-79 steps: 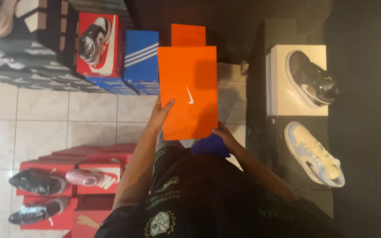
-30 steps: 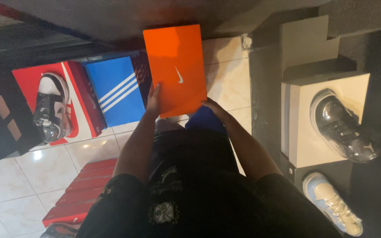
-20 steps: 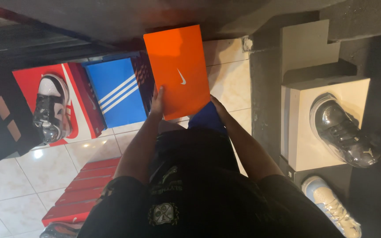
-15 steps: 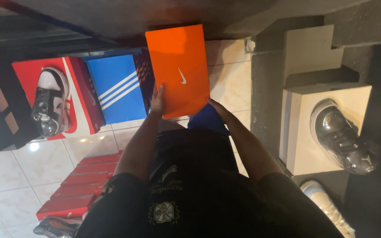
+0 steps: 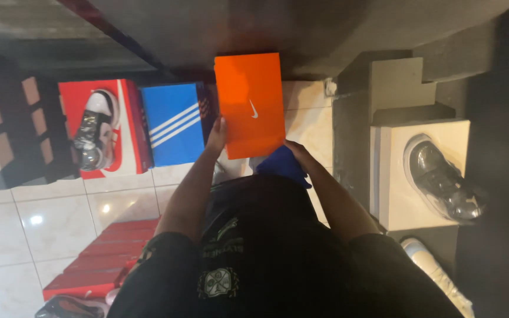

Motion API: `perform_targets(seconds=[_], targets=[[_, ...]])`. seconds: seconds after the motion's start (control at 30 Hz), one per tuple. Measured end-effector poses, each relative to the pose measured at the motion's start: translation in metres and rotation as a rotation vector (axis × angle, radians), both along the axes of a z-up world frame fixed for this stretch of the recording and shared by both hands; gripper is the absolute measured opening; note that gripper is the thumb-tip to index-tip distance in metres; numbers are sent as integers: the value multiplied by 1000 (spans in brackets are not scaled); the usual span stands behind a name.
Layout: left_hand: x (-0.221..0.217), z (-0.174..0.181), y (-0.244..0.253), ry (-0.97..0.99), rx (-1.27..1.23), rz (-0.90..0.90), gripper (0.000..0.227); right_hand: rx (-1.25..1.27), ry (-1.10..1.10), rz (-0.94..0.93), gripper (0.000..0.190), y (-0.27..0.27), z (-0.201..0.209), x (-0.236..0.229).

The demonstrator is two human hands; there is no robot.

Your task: The person uses a blue cloth to wipe the exterior and interior of an orange shoe box. They then move to a red shoe box and repeat the cleaning process on its exterior and interior. Finally, they pick up a pink shoe and wipe it with the cloth.

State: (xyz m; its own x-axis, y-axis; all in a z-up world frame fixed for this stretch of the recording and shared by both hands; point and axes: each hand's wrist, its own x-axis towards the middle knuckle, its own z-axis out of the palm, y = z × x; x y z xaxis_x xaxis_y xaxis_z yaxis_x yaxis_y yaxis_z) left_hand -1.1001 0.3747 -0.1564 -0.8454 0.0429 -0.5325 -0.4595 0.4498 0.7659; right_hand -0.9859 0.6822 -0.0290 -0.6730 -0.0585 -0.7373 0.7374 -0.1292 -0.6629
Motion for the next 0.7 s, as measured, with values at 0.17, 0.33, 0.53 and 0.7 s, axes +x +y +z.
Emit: perform_targets(seconds=[0.17,0.33,0.53,0.7], targets=[[89,218,28,56,-3,27,78,-74,-180,-269,72,-20,-2,25],[83,80,10,-368,223,233,82,-2,-69,-307,82,-56,-21,33],[114,177,-5,-336,190,216,84,95,66,-227,110,-63,9,69],[158,183,-44,-228,247,153,53,38,144,23,61,-45,-22,60]])
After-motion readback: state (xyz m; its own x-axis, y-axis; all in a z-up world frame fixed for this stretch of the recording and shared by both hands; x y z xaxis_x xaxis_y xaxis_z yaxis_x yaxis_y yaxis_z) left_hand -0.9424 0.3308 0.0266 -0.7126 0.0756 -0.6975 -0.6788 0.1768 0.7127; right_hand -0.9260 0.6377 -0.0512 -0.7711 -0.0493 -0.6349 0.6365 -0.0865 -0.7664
